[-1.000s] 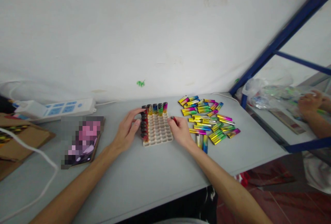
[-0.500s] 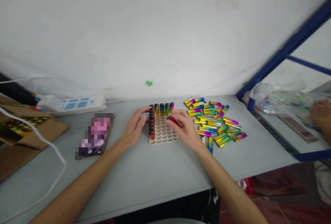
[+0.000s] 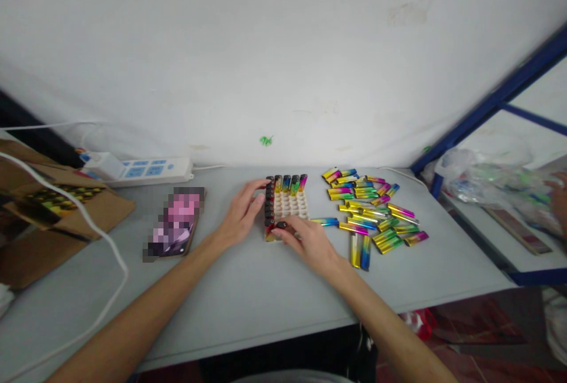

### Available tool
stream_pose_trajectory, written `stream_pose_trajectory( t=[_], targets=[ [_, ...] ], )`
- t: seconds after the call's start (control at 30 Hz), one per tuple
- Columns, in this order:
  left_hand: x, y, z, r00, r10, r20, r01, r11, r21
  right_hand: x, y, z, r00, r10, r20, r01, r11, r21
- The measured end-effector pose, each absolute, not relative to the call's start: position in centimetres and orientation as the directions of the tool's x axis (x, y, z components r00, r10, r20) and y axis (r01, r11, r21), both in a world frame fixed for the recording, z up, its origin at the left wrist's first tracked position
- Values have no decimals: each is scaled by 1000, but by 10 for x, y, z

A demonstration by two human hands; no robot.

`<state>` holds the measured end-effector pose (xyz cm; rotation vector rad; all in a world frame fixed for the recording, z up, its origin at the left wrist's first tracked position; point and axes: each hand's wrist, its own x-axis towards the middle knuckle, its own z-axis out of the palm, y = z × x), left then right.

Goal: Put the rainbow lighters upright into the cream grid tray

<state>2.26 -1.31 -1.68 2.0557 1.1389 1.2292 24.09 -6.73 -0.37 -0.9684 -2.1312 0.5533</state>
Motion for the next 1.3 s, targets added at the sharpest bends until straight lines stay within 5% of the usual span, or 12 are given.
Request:
stream_pose_trajectory(
  t=[0.67,0.83,0.97,1.2,1.3],
  targets=[
    [24,-15,-14,254,853,457,396,-522,755,228,-70,36,-631,767,117,717,634,-291],
    [24,-13,-14,253,855,452,399,-518,757,215,-67,42,-536,844,25,820,527,-224],
    [24,-13,-14,252,857,450,403,-516,756,216,-71,43,-527,849,35,810,514,-282],
    [23,-11,-18,258,859,442,426,-512,746,303,-66,32,-406,889,213,699,452,-554],
    [21,-11,-18,293,852,434,408,-522,749,350,-56,23,-374,881,291,732,473,-491]
  ],
)
